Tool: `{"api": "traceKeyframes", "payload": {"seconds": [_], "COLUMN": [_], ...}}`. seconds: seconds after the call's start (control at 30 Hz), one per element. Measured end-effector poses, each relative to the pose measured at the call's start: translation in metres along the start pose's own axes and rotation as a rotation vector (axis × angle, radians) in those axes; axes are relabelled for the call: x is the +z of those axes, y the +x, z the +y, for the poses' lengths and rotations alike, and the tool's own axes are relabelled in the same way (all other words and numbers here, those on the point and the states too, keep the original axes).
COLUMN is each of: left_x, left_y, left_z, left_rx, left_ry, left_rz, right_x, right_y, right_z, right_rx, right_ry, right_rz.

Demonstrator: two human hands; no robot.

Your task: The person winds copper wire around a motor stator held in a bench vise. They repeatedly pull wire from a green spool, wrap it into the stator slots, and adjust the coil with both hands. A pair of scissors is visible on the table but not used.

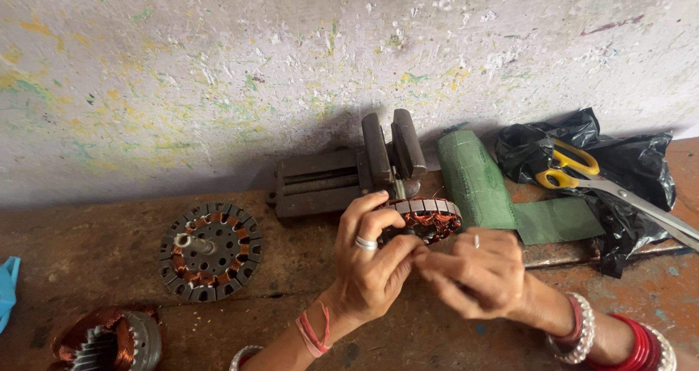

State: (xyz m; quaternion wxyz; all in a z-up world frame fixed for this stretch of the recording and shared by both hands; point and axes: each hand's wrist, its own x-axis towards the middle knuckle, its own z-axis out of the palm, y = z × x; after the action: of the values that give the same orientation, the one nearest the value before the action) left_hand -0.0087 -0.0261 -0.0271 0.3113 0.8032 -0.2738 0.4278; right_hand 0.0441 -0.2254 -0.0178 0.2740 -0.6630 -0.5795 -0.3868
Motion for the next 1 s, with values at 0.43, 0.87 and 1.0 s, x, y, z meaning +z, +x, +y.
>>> {"api": "traceKeyframes", "payload": {"seconds": [0.43,0.87,1.0], "left_x": [-0.007,-0.001,-0.001], "left_y": [0.011,0.013,0.011], "left_z": [0.017,0.017,0.015], "left_rx": [-0.304,-0.293,-0.330], "left_ry": [-0.151,-0.127,-0.152], "left_rz": [0.070,0.125,0.102], "right_x": [-0.035,0.007,0.008], "right_y": [0.020,0.043,0.026], "right_z": [0.064,0.087,0.098], "right_rx": [0.907,1.130,1.182], "right_ry": [0.377,0.682,0.634], "right_rz": [-0.085,-0.237,-0.302]}}
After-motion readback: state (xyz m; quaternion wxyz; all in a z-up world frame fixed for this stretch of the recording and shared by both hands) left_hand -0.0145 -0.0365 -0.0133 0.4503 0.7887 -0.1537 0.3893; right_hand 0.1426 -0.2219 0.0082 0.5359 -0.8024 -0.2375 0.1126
